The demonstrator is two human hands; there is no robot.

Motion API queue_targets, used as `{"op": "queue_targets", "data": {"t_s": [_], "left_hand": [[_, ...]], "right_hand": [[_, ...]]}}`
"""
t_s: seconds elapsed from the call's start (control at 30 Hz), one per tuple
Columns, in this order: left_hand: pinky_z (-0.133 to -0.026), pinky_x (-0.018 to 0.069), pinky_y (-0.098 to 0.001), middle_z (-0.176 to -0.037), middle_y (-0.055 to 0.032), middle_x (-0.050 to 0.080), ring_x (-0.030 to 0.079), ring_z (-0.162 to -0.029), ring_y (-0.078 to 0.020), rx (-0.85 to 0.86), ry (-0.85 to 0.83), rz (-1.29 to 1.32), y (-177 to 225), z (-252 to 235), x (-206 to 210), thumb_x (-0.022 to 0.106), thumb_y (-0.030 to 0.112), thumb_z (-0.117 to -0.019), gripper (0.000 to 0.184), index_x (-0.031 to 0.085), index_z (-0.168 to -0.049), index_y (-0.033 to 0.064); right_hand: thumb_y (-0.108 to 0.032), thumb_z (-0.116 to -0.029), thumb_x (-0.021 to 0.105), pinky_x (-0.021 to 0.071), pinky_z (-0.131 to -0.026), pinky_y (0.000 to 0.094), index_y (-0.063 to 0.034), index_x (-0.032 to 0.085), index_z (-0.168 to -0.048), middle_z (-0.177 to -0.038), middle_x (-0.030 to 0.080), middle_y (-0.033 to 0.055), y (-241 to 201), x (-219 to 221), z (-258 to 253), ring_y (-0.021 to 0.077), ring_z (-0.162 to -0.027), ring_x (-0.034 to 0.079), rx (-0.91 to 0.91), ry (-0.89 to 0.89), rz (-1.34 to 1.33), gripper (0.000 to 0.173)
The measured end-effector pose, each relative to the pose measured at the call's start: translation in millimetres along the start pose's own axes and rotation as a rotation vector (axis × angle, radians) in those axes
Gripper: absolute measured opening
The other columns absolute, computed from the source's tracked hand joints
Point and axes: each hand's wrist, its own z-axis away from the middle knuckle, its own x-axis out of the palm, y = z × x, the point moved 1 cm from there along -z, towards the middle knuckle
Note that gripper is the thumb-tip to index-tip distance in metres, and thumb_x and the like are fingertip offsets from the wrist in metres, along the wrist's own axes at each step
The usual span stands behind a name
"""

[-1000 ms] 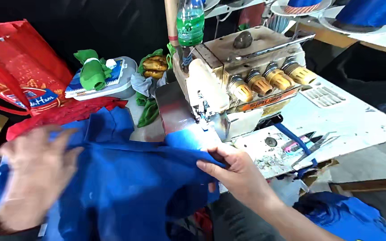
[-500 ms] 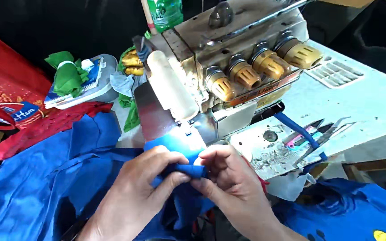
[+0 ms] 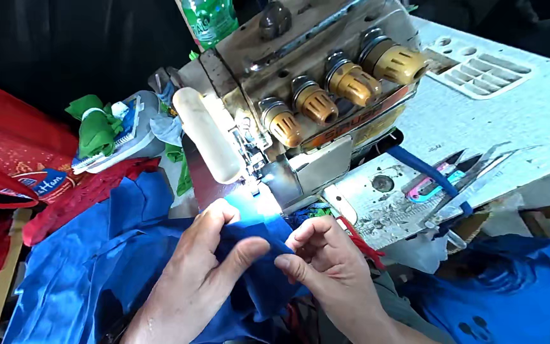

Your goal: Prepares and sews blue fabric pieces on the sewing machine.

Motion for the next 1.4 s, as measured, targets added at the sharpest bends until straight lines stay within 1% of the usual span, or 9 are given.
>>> {"op": "queue_targets", "data": {"t_s": [0.07,0.27,0.37,0.6,0.8,1.0,1.1,1.17,1.4], "left_hand": [[-0.081,0.0513,-0.0125,-0.094,0.0123,0.059,0.058,-0.088,0.0076,0.024,0.0,0.023,-0.9,0.7,1.9,0.062,0.038,-0.1003,0.022,0.059,-0.107,0.0175],[-0.08,0.0552,-0.0136,-0.095,0.009,0.069,0.065,-0.088,0.0029,0.108,0.204,-0.112,-5.8,-6.6,4.2,0.062,0.018,-0.0994,0.011,0.069,-0.105,0.0113],[-0.08,0.0477,-0.0176,-0.094,0.004,0.066,0.059,-0.088,-0.0007,0.078,0.245,-0.402,-10.1,-13.9,9.3,0.066,0.024,-0.0948,0.015,0.072,-0.096,0.0102],[-0.082,0.0449,-0.0259,-0.101,-0.0009,0.064,0.057,-0.094,-0.0093,-0.012,0.193,-0.453,-10.8,-19.2,7.8,0.065,0.031,-0.094,0.031,0.072,-0.114,0.0082],[-0.076,0.0464,-0.0242,-0.086,0.005,0.064,0.058,-0.08,-0.0037,-0.055,0.151,-0.411,-8.3,-22.7,7.2,0.066,0.024,-0.0949,0.015,0.071,-0.096,0.0106],[-0.071,0.0477,-0.0143,-0.086,0.004,0.063,0.058,-0.077,0.0008,-0.07,0.138,-0.388,-5.4,-10.7,4.2,0.063,0.017,-0.0969,0.011,0.068,-0.102,0.0092],[-0.075,0.0509,-0.0249,-0.092,-0.0013,0.066,0.061,-0.081,-0.0084,-0.052,0.119,-0.446,-2.5,-16.6,6.7,0.063,0.018,-0.0987,0.022,0.067,-0.116,0.0056],[-0.08,0.0503,-0.0371,-0.095,-0.0082,0.065,0.062,-0.088,-0.0194,-0.013,0.114,-0.462,-0.8,-21.4,9.0,0.062,0.016,-0.0997,0.018,0.068,-0.109,0.0019],[-0.079,0.0492,-0.0306,-0.092,-0.0022,0.06,0.059,-0.087,-0.0117,-0.102,0.086,-0.412,3.5,-0.4,5.0,0.055,0.019,-0.1031,0.016,0.065,-0.101,0.0067]], "right_hand": [[-0.019,-0.0933,0.074,0.0588,-0.069,0.0167,-0.016,0.058,-0.107,-0.09,0.067,-0.0048,1.8,-1.0,1.4,0.0008,-0.076,0.066,-0.03,0.025,0.022,0.021],[-0.019,-0.0916,0.076,0.0568,-0.072,0.0153,-0.0181,0.055,-0.11,-0.087,0.063,-0.0073,3.7,-1.5,-3.8,-0.0007,-0.076,0.063,-0.11,0.063,0.111,0.028],[-0.018,-0.088,0.078,0.0554,-0.067,0.0149,-0.0164,0.055,-0.112,-0.081,0.059,-0.0071,11.0,-3.0,-8.0,0.0,-0.071,0.061,-0.06,0.094,0.165,0.033],[-0.033,-0.0863,0.08,0.0578,-0.069,0.0175,-0.0155,0.06,-0.105,-0.091,0.066,-0.0045,17.6,-6.5,-8.8,0.0019,-0.077,0.066,0.152,0.025,0.148,0.032],[-0.015,-0.0896,0.075,0.0582,-0.071,0.0164,-0.0116,0.069,-0.1,-0.089,0.07,-0.0031,14.3,-3.6,-8.7,0.0031,-0.079,0.068,0.053,0.028,0.112,0.013],[-0.014,-0.0885,0.075,0.0584,-0.071,0.0164,-0.01,0.073,-0.105,-0.093,0.072,-0.003,7.1,-3.2,-5.5,0.0022,-0.079,0.068,0.08,0.003,0.143,0.017],[-0.014,-0.0905,0.072,0.058,-0.07,0.0167,-0.0106,0.073,-0.102,-0.091,0.071,-0.0033,6.2,-2.5,-7.7,0.0023,-0.077,0.068,0.087,0.012,0.134,0.012],[-0.014,-0.0913,0.071,0.0575,-0.067,0.0171,-0.0111,0.072,-0.1,-0.087,0.071,-0.0029,5.5,-0.9,-9.3,0.0028,-0.074,0.068,0.101,0.02,0.115,0.01],[-0.004,-0.0863,0.075,0.0586,-0.069,0.0188,-0.0096,0.07,-0.099,-0.086,0.072,-0.0004,0.6,-2.6,-1.2,0.0051,-0.075,0.069,0.198,-0.021,0.022,0.015]]}}
